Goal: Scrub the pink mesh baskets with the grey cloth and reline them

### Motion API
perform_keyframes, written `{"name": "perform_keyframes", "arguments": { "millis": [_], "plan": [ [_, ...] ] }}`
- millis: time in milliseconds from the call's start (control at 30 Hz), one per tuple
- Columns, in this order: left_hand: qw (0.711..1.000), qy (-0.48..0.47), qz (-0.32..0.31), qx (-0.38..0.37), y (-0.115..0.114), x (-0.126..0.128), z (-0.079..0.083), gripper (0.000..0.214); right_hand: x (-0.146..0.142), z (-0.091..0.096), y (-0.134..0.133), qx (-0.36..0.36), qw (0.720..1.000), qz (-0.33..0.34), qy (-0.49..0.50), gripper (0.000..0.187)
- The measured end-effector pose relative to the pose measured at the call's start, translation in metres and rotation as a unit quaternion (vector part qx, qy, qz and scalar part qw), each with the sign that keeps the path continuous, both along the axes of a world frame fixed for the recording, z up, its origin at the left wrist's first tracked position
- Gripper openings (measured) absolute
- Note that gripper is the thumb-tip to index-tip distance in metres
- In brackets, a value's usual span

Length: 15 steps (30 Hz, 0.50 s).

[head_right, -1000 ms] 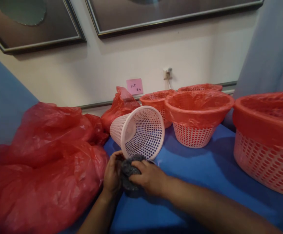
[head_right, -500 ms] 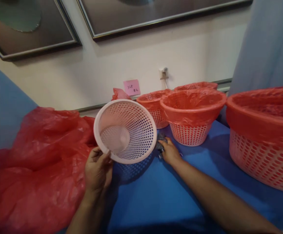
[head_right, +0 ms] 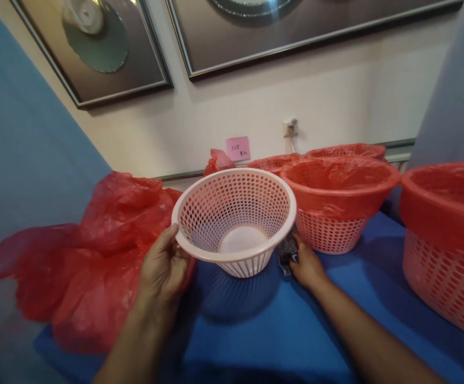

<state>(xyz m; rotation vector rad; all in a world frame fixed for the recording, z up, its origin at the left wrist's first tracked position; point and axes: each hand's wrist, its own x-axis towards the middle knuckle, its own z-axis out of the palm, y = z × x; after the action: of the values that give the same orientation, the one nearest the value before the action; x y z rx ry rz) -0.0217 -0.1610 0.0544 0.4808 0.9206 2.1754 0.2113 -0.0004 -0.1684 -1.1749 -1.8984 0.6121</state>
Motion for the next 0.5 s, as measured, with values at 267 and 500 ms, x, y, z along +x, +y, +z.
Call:
{"name": "perform_keyframes", "arguments": {
  "millis": [267,500],
  "plan": [
    [0.999,-0.025,0.010,-0.022,0.006,-0.015,0.005,0.024,-0.002,-0.008,-0.001,0.028,0.996,-0.027,-0.079,0.074],
    [0.998,0.040,-0.041,-0.034,0.024,-0.041,-0.003,0.016,0.000,-0.019,-0.001,0.097,0.980,-0.093,-0.147,0.063]
  ]
}}
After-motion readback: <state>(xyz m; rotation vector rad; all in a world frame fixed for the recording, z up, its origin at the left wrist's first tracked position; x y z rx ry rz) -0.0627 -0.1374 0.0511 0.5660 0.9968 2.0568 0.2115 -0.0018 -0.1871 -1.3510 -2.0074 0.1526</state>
